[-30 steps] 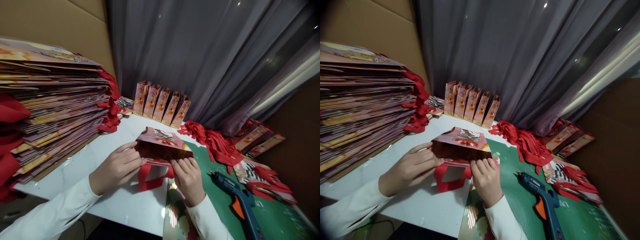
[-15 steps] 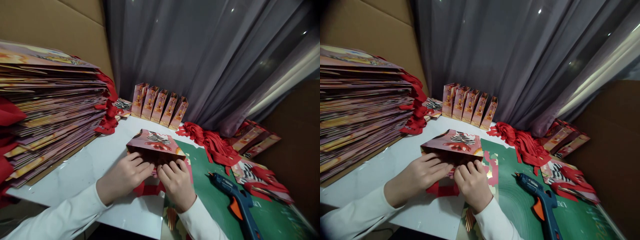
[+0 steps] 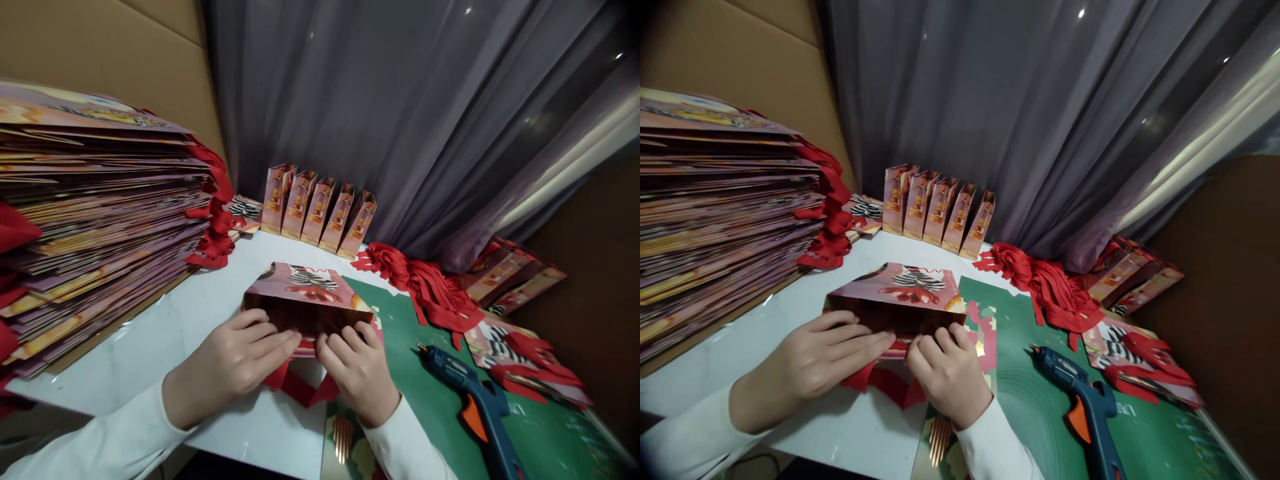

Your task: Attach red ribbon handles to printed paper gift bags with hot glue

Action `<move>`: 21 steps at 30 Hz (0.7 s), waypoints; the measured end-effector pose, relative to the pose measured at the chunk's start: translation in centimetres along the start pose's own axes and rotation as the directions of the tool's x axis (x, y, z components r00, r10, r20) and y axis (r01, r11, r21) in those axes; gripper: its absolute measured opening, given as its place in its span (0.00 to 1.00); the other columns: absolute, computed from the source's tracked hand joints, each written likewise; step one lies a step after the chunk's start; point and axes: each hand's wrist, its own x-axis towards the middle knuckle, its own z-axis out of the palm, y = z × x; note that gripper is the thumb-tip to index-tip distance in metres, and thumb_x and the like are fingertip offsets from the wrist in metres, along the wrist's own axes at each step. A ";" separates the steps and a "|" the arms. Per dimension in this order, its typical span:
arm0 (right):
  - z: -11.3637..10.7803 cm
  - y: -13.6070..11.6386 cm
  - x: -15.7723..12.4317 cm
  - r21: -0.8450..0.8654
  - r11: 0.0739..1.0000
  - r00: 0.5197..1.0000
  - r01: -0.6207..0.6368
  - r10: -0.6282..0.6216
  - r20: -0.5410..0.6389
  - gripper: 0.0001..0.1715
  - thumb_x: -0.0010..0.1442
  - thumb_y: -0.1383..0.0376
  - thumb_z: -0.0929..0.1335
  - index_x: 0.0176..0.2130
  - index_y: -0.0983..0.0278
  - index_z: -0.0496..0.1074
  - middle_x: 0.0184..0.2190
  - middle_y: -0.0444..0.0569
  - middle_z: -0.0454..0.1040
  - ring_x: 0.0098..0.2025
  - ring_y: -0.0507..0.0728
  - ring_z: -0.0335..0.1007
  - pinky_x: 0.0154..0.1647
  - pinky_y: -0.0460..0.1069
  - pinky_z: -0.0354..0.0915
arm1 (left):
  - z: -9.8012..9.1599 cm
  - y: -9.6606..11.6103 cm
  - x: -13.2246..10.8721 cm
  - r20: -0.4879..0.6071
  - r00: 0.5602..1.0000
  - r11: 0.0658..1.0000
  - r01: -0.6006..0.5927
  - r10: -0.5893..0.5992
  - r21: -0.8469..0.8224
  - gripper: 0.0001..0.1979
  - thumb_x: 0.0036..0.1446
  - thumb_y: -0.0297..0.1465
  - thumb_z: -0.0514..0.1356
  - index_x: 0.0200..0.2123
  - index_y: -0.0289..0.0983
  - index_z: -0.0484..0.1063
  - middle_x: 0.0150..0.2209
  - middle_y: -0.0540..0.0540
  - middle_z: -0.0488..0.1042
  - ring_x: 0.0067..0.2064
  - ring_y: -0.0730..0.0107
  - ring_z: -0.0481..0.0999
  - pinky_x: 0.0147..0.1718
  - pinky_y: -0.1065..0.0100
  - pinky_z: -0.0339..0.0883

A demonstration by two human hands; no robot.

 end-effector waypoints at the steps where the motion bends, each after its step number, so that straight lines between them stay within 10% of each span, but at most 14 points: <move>1: -0.1 -0.1 0.0 0.007 1.000 1.000 -0.007 0.007 -0.005 0.16 0.68 0.72 0.57 0.37 0.67 0.72 0.25 0.46 0.68 0.30 0.54 0.57 0.39 0.52 0.53 | 0.0 0.5 0.1 0.014 1.000 1.000 0.023 -0.023 0.010 0.16 0.65 0.19 0.46 0.41 0.31 0.74 0.36 0.47 0.81 0.34 0.70 0.76 0.40 0.61 0.65; 15: -1.3 -1.0 0.0 0.051 0.996 0.996 -0.068 0.065 0.056 0.16 0.69 0.65 0.61 0.52 0.69 0.70 0.29 0.46 0.73 0.33 0.55 0.61 0.44 0.54 0.55 | -0.3 1.9 1.2 0.026 0.989 0.978 0.147 -0.145 -0.149 0.17 0.68 0.22 0.44 0.42 0.33 0.73 0.32 0.47 0.77 0.33 0.70 0.72 0.38 0.62 0.65; 21: -0.9 -0.9 -0.2 0.074 0.995 0.997 -0.074 0.074 -0.003 0.11 0.68 0.66 0.62 0.39 0.66 0.73 0.24 0.44 0.69 0.30 0.54 0.58 0.40 0.53 0.53 | -0.3 2.0 1.5 0.028 0.987 0.970 0.162 -0.160 -0.179 0.15 0.67 0.22 0.47 0.38 0.35 0.73 0.27 0.49 0.74 0.29 0.72 0.69 0.35 0.64 0.63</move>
